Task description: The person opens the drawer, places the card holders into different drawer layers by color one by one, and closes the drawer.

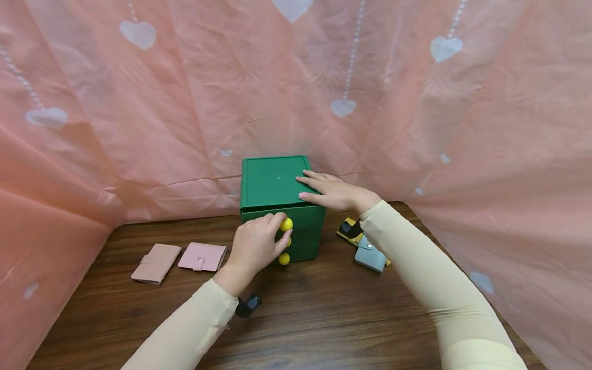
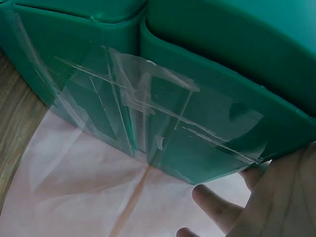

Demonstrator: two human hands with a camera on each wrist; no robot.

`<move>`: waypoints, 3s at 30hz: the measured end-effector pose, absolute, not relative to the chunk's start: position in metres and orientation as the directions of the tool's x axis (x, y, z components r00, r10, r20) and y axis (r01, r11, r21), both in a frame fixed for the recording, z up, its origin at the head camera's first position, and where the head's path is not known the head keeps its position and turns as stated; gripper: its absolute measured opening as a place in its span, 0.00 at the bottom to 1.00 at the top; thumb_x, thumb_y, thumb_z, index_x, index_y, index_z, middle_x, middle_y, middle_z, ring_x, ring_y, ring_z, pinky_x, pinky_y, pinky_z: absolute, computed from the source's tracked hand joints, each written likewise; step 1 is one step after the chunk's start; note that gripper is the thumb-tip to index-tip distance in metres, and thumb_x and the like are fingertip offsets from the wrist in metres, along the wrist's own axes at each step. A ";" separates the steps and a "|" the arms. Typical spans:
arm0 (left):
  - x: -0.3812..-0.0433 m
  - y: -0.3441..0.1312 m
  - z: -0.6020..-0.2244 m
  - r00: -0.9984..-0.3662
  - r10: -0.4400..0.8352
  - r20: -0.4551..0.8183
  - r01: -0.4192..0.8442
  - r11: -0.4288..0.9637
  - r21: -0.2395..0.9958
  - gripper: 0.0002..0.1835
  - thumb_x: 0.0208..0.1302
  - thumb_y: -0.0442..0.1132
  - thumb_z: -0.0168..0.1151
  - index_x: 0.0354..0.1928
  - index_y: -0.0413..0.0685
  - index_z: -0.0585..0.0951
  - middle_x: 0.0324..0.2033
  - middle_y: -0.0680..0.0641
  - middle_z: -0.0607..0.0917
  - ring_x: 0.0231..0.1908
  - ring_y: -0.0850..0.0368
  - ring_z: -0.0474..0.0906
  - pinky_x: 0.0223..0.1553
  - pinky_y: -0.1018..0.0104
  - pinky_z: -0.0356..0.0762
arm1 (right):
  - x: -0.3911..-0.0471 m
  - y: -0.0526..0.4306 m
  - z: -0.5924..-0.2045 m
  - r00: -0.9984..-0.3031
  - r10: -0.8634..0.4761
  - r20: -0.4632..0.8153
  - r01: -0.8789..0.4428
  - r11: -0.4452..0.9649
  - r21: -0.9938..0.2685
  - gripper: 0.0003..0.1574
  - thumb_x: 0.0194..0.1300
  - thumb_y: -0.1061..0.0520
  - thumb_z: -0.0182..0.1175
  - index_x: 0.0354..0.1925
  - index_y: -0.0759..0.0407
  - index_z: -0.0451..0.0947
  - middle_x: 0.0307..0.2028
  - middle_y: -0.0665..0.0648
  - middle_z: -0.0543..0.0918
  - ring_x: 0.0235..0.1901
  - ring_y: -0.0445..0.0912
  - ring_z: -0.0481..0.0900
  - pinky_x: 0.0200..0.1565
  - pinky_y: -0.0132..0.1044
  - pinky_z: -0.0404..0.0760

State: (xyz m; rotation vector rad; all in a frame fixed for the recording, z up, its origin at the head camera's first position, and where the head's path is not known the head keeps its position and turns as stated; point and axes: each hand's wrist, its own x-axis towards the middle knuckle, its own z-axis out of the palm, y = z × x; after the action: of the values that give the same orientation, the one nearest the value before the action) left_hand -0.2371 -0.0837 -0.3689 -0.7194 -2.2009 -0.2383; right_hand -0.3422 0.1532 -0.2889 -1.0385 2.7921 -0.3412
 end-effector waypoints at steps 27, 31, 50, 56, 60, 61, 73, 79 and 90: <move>-0.224 -0.086 -0.368 -0.513 0.435 0.740 0.598 0.799 -0.055 0.13 0.63 0.48 0.67 0.43 0.49 0.81 0.24 0.54 0.81 0.18 0.61 0.76 0.19 0.68 0.73 | -0.342 0.152 -0.291 -0.761 -0.648 -0.040 -0.616 0.740 -0.271 0.48 0.72 0.23 0.35 0.80 0.39 0.46 0.80 0.51 0.41 0.78 0.56 0.40 0.73 0.59 0.42; -0.222 -0.086 -0.368 -0.516 0.437 0.737 0.602 0.797 -0.050 0.13 0.63 0.48 0.67 0.43 0.49 0.81 0.24 0.54 0.81 0.18 0.61 0.76 0.20 0.68 0.73 | -0.342 0.152 -0.292 -0.766 -0.642 -0.037 -0.609 0.743 -0.279 0.48 0.71 0.22 0.36 0.80 0.39 0.47 0.80 0.50 0.41 0.78 0.55 0.39 0.73 0.59 0.42; -0.215 -0.089 -0.368 -0.494 0.437 0.751 0.614 0.787 -0.054 0.14 0.60 0.48 0.71 0.42 0.49 0.81 0.24 0.54 0.81 0.19 0.60 0.77 0.20 0.67 0.75 | -0.342 0.149 -0.293 -0.760 -0.649 -0.029 -0.617 0.735 -0.281 0.47 0.71 0.22 0.35 0.80 0.37 0.46 0.80 0.50 0.41 0.78 0.57 0.40 0.73 0.59 0.42; -0.211 -0.090 -0.368 -0.485 0.435 0.759 0.617 0.785 -0.055 0.15 0.59 0.48 0.72 0.42 0.48 0.81 0.24 0.53 0.82 0.19 0.60 0.77 0.20 0.67 0.75 | -0.341 0.148 -0.294 -0.759 -0.651 -0.025 -0.619 0.733 -0.284 0.47 0.71 0.22 0.35 0.80 0.37 0.46 0.80 0.49 0.41 0.78 0.58 0.39 0.73 0.60 0.41; -0.209 -0.091 -0.368 -0.487 0.436 0.757 0.618 0.784 -0.054 0.15 0.59 0.48 0.72 0.42 0.48 0.81 0.24 0.53 0.82 0.19 0.60 0.77 0.20 0.68 0.75 | -0.339 0.148 -0.294 -0.756 -0.654 -0.023 -0.623 0.730 -0.280 0.48 0.71 0.22 0.35 0.80 0.38 0.46 0.80 0.50 0.41 0.78 0.58 0.40 0.73 0.59 0.41; -0.208 -0.091 -0.368 -0.487 0.437 0.756 0.620 0.783 -0.053 0.15 0.59 0.48 0.72 0.42 0.48 0.81 0.24 0.53 0.82 0.19 0.60 0.77 0.20 0.68 0.75 | -0.339 0.148 -0.294 -0.756 -0.654 -0.024 -0.624 0.731 -0.278 0.48 0.71 0.22 0.35 0.80 0.38 0.46 0.80 0.50 0.41 0.78 0.57 0.39 0.73 0.59 0.41; -0.202 -0.089 -0.366 -0.503 0.441 0.744 0.626 0.779 -0.039 0.14 0.62 0.49 0.69 0.43 0.49 0.81 0.26 0.54 0.82 0.20 0.60 0.78 0.21 0.67 0.76 | -0.337 0.149 -0.292 -0.761 -0.648 -0.025 -0.616 0.735 -0.285 0.47 0.71 0.23 0.36 0.80 0.37 0.46 0.80 0.48 0.41 0.78 0.55 0.39 0.73 0.58 0.39; -0.200 -0.088 -0.365 -0.494 0.440 0.750 0.630 0.776 -0.041 0.14 0.62 0.48 0.69 0.43 0.49 0.81 0.25 0.53 0.83 0.20 0.60 0.78 0.21 0.67 0.76 | -0.337 0.149 -0.293 -0.761 -0.648 -0.026 -0.616 0.735 -0.283 0.47 0.71 0.22 0.36 0.80 0.37 0.46 0.80 0.49 0.41 0.78 0.54 0.39 0.73 0.58 0.39; -0.197 -0.087 -0.364 -0.498 0.448 0.742 0.634 0.772 -0.041 0.14 0.61 0.48 0.70 0.42 0.48 0.81 0.26 0.53 0.83 0.20 0.60 0.78 0.21 0.68 0.76 | -0.338 0.150 -0.292 -0.762 -0.647 -0.026 -0.616 0.737 -0.279 0.47 0.71 0.22 0.35 0.80 0.37 0.46 0.80 0.50 0.41 0.78 0.54 0.39 0.73 0.58 0.40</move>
State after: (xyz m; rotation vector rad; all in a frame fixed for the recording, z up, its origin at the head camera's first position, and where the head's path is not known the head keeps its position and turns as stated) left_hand -0.1969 -0.0868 -0.3643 -0.8031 -2.1797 -0.3039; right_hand -0.3385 0.1502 -0.2922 -1.0278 2.8133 -0.3863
